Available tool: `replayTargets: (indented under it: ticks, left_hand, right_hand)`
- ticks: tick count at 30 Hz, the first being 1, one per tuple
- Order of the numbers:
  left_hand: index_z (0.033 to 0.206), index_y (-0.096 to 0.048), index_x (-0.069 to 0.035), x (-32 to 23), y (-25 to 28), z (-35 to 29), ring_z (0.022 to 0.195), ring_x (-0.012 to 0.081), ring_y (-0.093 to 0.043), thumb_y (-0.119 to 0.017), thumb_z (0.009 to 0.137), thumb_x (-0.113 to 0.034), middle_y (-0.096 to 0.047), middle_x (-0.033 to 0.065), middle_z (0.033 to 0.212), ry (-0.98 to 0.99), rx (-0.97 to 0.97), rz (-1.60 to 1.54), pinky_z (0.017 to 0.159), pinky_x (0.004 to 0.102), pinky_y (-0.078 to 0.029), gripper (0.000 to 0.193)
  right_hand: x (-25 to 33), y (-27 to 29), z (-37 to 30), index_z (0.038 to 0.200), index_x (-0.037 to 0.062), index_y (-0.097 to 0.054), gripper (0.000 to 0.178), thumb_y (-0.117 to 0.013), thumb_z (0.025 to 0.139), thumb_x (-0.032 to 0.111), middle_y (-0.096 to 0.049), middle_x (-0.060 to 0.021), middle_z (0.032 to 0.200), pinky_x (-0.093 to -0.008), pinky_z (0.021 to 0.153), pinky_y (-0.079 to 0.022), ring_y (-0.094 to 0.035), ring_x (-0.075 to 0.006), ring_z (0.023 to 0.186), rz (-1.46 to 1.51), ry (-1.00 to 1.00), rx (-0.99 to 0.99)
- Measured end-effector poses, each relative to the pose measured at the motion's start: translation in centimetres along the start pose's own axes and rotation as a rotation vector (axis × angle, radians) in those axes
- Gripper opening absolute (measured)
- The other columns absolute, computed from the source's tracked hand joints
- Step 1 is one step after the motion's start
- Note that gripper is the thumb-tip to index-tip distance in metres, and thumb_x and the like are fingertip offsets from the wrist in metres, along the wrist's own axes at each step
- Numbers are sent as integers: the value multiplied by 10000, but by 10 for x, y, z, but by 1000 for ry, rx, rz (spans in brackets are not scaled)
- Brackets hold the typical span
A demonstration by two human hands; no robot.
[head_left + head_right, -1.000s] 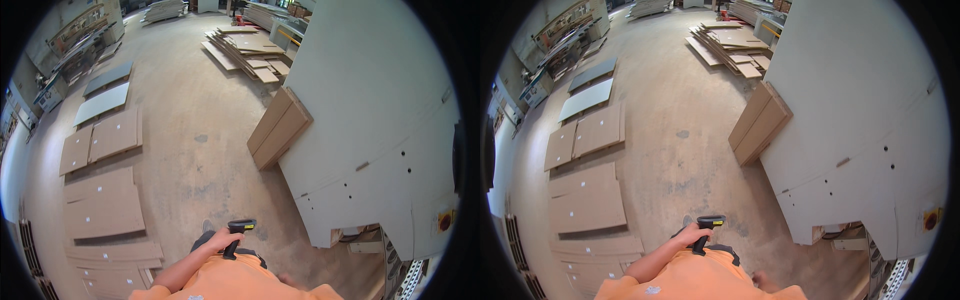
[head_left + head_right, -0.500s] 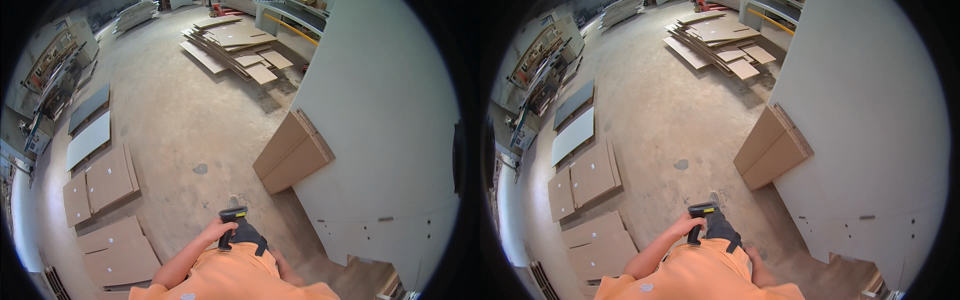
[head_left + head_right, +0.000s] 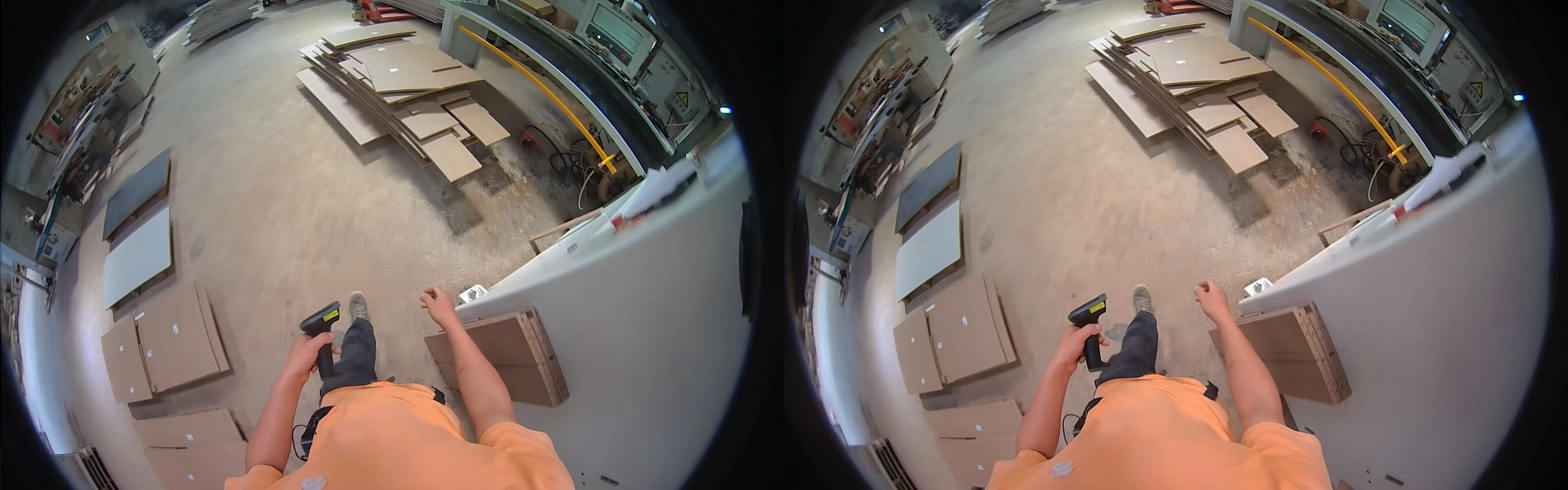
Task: The person repeatedly picks up flat wooden panels from the floor, scans their labels with a handheld barcode scanner, and places them onto a machine table. The person also uses a yellow air blow gun to clear dust from the table surface between panels.
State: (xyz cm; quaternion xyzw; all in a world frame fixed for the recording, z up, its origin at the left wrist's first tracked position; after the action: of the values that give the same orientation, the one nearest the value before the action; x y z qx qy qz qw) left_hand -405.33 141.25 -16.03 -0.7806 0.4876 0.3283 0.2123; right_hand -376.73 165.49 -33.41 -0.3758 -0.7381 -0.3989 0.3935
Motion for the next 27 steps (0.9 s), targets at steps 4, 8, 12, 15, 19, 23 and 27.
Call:
replayTargets:
  ticks: [4,8,12,15,19,23,27]
  left_hand:
    - [910,-650,-24,-107,-16,119,421,72,-529,-665,828,-276,-709,89,725,-3,80,55,325,226,-295,266]
    - [937,-633,-37,-228,-62,226,408,72,-504,-664,827,-274,-706,86,732,0,211,142,323,225,-294,264]
    - [933,-659,-63,-329,-133,331,484,76,-517,-693,793,-319,-691,42,734,-32,312,289,391,258,-303,293]
    - [964,-656,-68,-370,-178,401,474,71,-494,-686,797,-321,-691,35,744,-15,368,315,388,262,-294,305]
    - [988,-672,-66,-413,-226,501,482,72,-495,-693,793,-327,-694,34,758,92,359,327,390,266,-291,326]
    - [918,-684,-29,-470,-239,589,464,89,-524,-684,804,-351,-693,40,729,113,201,248,373,262,-311,342]
    - [758,-662,-67,-529,-231,696,411,91,-501,-672,820,-383,-678,61,659,110,180,238,345,256,-290,323]
  right_hand:
    - [-15,-5,54,1014,-25,-647,305,-643,886,252,-696,-130,814,-323,689,-526,-692,-172,760,-221,-119,26]
    - [-94,40,58,828,-26,-656,275,-662,867,246,-657,-105,696,-310,567,-495,-627,-165,610,-367,-505,77]
    - [-115,88,34,817,-12,-682,252,-592,860,220,-670,-103,693,-336,524,-477,-593,-169,517,132,-818,-269]
    - [-103,89,43,796,24,-666,285,-544,932,243,-648,-103,730,-339,595,-473,-610,-195,639,-99,-868,-282]
    - [-75,99,154,878,-6,-697,335,-541,924,287,-704,-154,836,-383,702,-499,-658,-249,769,-646,-565,-272]
    - [-54,143,330,962,-17,-696,370,-535,957,316,-700,-154,934,-314,778,-481,-628,-173,903,-585,-676,117]
    - [87,242,537,1047,38,-662,239,-585,919,225,-686,-61,899,-309,634,-504,-649,-155,754,38,-581,-210]
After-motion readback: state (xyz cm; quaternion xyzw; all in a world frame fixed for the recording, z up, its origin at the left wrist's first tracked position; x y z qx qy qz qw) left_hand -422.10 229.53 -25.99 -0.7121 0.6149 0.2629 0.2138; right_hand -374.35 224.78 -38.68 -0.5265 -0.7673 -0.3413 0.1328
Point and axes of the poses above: each hand's wrist, its own z-axis towards the middle knuckle, its own y-axis out of the back of the hand, x = y × z, the point moved 9 cm from there along z, towards the middle knuckle
